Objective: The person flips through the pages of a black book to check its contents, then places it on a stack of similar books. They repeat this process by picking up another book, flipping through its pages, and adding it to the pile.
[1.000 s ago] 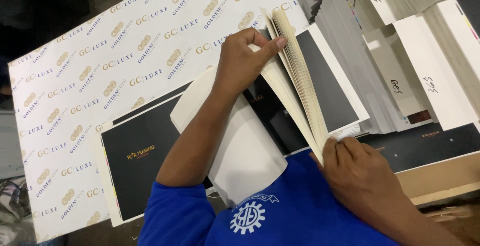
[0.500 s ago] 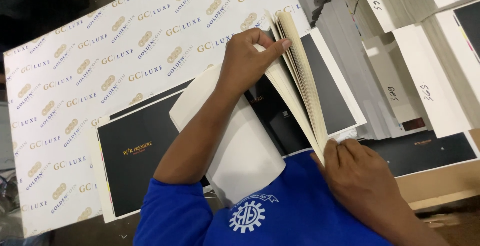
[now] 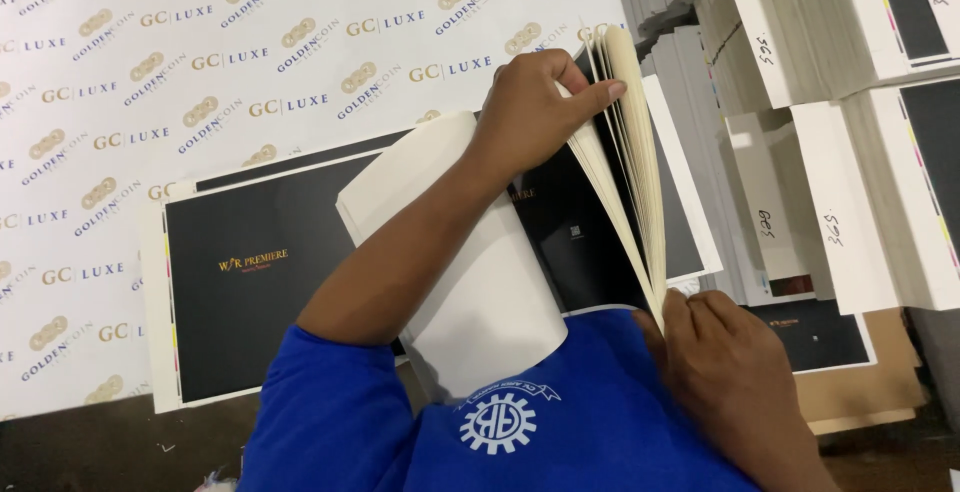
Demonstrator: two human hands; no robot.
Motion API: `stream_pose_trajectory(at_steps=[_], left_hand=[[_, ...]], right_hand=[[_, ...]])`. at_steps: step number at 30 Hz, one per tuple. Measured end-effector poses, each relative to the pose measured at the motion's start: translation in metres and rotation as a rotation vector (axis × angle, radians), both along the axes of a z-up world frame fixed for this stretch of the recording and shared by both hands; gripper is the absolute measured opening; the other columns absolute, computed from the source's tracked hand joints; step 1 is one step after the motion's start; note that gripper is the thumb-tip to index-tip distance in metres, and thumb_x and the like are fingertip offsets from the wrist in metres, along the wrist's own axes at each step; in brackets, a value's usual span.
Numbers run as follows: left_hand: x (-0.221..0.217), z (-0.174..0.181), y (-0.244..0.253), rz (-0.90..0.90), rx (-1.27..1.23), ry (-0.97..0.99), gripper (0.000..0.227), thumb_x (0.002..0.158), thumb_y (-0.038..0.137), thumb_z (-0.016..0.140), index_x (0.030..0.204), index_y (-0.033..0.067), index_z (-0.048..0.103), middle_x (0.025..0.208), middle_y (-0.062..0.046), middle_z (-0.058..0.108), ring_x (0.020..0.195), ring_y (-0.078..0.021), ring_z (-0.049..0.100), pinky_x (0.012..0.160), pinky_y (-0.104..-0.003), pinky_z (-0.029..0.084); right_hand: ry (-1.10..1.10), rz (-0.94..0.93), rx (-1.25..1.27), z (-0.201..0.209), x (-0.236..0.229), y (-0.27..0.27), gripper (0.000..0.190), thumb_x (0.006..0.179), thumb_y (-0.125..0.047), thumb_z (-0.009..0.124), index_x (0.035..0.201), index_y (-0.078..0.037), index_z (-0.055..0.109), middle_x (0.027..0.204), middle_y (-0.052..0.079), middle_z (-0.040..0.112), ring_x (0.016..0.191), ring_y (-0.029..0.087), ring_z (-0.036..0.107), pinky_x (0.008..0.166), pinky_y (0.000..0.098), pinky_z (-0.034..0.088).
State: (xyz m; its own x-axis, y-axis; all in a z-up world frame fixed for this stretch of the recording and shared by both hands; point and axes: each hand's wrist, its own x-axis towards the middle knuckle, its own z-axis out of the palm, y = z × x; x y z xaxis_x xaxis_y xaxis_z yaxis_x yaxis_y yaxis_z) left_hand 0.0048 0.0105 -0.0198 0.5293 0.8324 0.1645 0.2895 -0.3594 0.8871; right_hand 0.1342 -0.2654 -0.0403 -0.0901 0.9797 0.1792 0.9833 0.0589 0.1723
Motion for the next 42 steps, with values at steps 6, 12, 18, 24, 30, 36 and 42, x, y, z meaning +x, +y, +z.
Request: stream_pose_trajectory(at_steps=[6,12,18,24,30,36,42], left_hand=[[0.003,-0.003,0.002,0.032,0.054,0.064,0.038,0.082,0.044,0.076,0.067,0.0122,0.063,0.056,0.000,0.062,0.039,-0.0070,0.051,0.044,-0.023,0.050],[0.003,-0.004,0.003,0.023,0.055,0.076,0.038,0.082,0.044,0.076,0.066,0.0126,0.062,0.059,0.000,0.063,0.043,-0.0074,0.053,0.047,-0.024,0.053],[0.004,-0.003,0.003,0.027,0.024,0.095,0.036,0.083,0.044,0.077,0.068,0.0139,0.062,0.059,0.001,0.065,0.041,-0.0064,0.055,0.046,-0.023,0.054],[0.006,-0.006,0.004,0.027,0.061,0.098,0.044,0.082,0.053,0.072,0.068,0.0125,0.063,0.054,0.001,0.060,0.040,-0.0073,0.052,0.047,-0.024,0.053],[0.004,0.004,0.001,0.024,-0.011,0.125,0.042,0.082,0.051,0.075,0.068,0.0137,0.062,0.057,0.001,0.064,0.042,-0.0075,0.057,0.049,-0.024,0.055],[0.005,-0.002,0.003,0.027,0.029,0.105,0.041,0.082,0.050,0.075,0.067,0.0135,0.062,0.057,0.001,0.062,0.042,-0.0076,0.056,0.048,-0.024,0.055],[0.007,-0.004,0.003,0.031,0.022,0.113,0.041,0.083,0.049,0.076,0.068,0.0139,0.061,0.057,0.001,0.060,0.041,-0.0071,0.054,0.047,-0.023,0.055]], right_hand=[[0.052,-0.042,-0.081,0.008,-0.002,0.001,0.036,0.097,-0.039,0.067,0.106,-0.004,0.066,0.074,0.008,0.069,0.073,0.017,0.068,0.057,0.0278,0.055],[0.029,0.019,0.020,0.012,-0.007,0.002,0.034,0.096,-0.035,0.070,0.104,-0.001,0.066,0.076,0.009,0.068,0.070,0.018,0.065,0.059,0.0284,0.052],[0.059,-0.069,-0.083,0.008,-0.003,0.001,0.036,0.096,-0.040,0.069,0.102,-0.005,0.066,0.078,0.009,0.070,0.069,0.016,0.066,0.054,0.0276,0.052],[0.042,-0.021,-0.031,0.016,-0.009,0.002,0.033,0.097,-0.035,0.070,0.102,-0.003,0.066,0.077,0.009,0.069,0.069,0.016,0.065,0.058,0.0282,0.052],[0.012,-0.033,-0.072,0.009,-0.007,0.001,0.034,0.097,-0.037,0.068,0.103,-0.003,0.066,0.081,0.010,0.072,0.073,0.017,0.068,0.058,0.0275,0.055],[0.036,-0.012,-0.068,0.014,-0.009,0.002,0.035,0.096,-0.034,0.068,0.107,-0.001,0.067,0.082,0.010,0.071,0.076,0.017,0.067,0.061,0.0274,0.054],[0.021,-0.025,-0.102,0.007,-0.005,-0.001,0.036,0.097,-0.037,0.067,0.108,-0.003,0.067,0.081,0.010,0.072,0.075,0.016,0.068,0.060,0.0256,0.053]])
